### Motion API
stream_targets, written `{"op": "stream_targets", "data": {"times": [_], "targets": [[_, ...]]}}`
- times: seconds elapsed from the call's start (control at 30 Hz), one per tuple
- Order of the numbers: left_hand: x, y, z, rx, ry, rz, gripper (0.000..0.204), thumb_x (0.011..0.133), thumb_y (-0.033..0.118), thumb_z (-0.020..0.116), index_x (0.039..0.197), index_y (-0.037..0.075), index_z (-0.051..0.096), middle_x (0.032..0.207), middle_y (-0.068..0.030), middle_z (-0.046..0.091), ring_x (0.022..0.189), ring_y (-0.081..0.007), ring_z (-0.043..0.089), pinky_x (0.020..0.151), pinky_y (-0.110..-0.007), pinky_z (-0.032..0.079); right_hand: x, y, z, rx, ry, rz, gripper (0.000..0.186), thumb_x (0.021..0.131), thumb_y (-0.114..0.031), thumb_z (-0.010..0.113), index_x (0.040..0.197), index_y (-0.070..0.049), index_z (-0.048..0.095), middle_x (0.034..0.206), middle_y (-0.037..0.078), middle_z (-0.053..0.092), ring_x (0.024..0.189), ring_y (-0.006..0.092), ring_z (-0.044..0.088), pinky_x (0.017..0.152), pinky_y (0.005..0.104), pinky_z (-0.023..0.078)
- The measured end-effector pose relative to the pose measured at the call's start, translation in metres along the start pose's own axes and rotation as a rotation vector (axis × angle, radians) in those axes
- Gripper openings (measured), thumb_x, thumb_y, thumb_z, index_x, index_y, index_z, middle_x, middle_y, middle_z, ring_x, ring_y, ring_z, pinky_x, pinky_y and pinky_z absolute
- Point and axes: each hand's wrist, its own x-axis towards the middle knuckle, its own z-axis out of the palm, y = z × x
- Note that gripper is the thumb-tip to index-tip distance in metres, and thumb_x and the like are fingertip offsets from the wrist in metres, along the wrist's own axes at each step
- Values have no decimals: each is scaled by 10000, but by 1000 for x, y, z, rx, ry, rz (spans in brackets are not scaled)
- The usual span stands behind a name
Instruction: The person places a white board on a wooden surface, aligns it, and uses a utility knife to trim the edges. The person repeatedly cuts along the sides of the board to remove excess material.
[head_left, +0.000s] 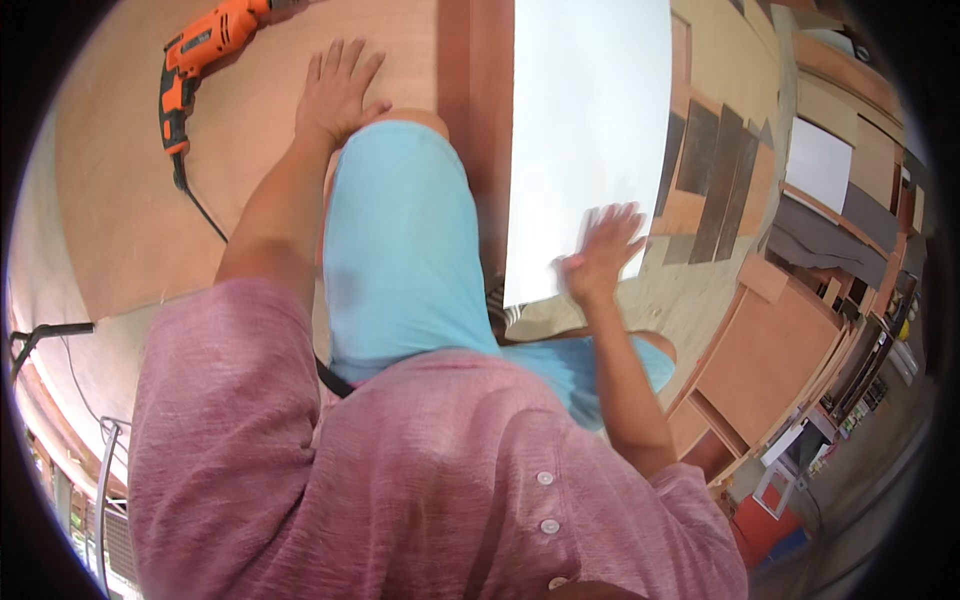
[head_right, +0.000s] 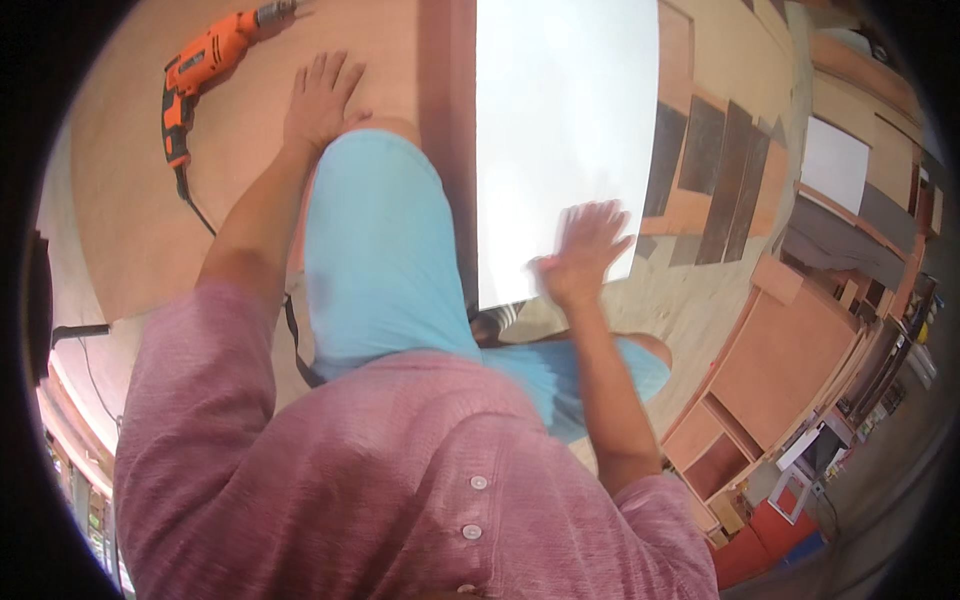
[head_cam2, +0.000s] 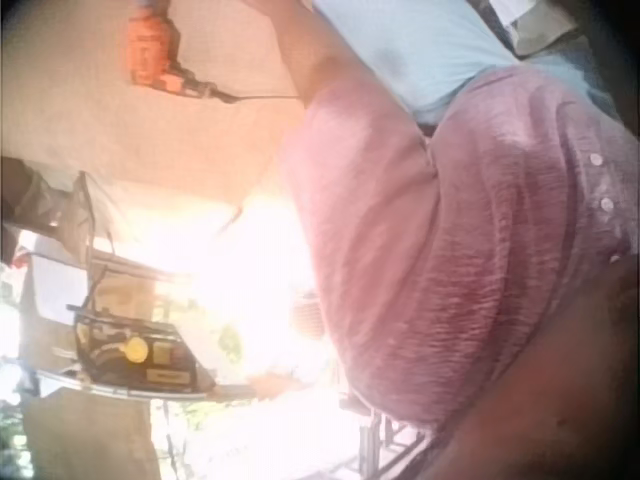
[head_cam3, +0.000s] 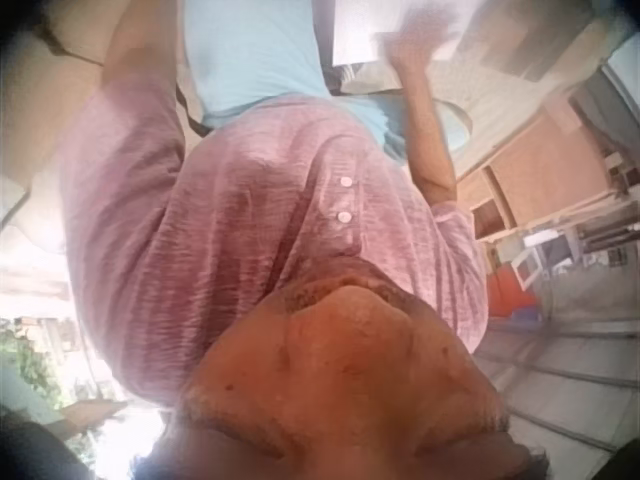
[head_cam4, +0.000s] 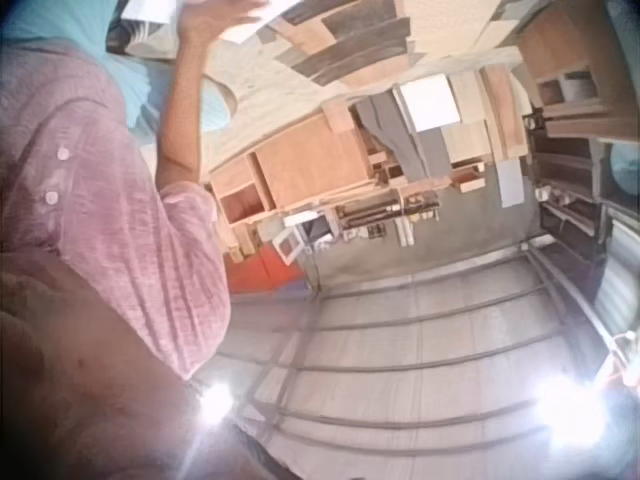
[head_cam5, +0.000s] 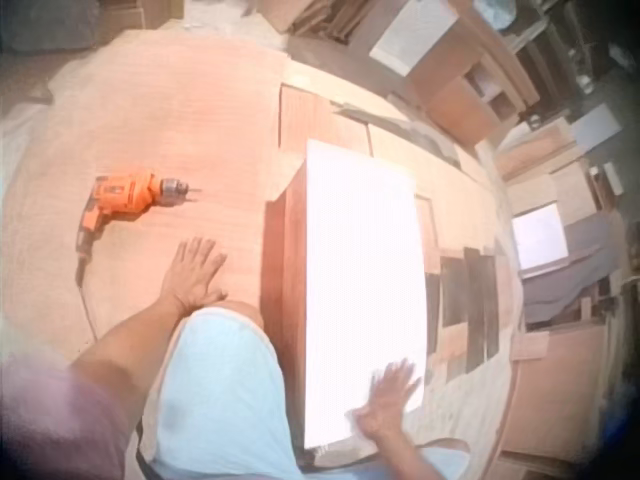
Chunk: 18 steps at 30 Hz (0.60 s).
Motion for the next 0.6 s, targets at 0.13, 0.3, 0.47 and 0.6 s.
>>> {"op": "stream_targets", "data": {"times": [0.13,0.3,0.47,0.6], "targets": [[-5,1,-1,-47,-6,9,784,889,629,510,1549,242,338,1630,-104,248,1511,-345,184,1215,-544,159,4,-114,-8,133,-43,-319,1050,807,-832,388,1559,-103,313,1634,284,104,1495,535,20,1116,750,-46],[-7,-3,-6,-93,-5,3,829,862,638,536,1551,221,339,1626,-126,251,1504,-373,194,1214,-558,147,22,-4,-13,0,-18,-62,974,902,-695,423,1592,-61,157,1627,309,75,1503,516,-15,1115,736,-56],[-1,3,-27,-87,-129,3,804,898,642,497,1566,239,306,1648,-101,202,1520,-354,148,1224,-546,121,87,39,-29,-32,-8,208,929,903,-530,491,1573,14,148,1630,311,28,1505,505,-44,1133,712,-50],[-1,0,-26,-99,-187,-10,800,911,651,485,1575,252,286,1659,-87,175,1527,-340,130,1230,-538,105,190,-97,-35,99,-38,-192,1107,848,-875,177,1562,-31,235,1623,277,141,1494,517,51,1153,697,8]]}}
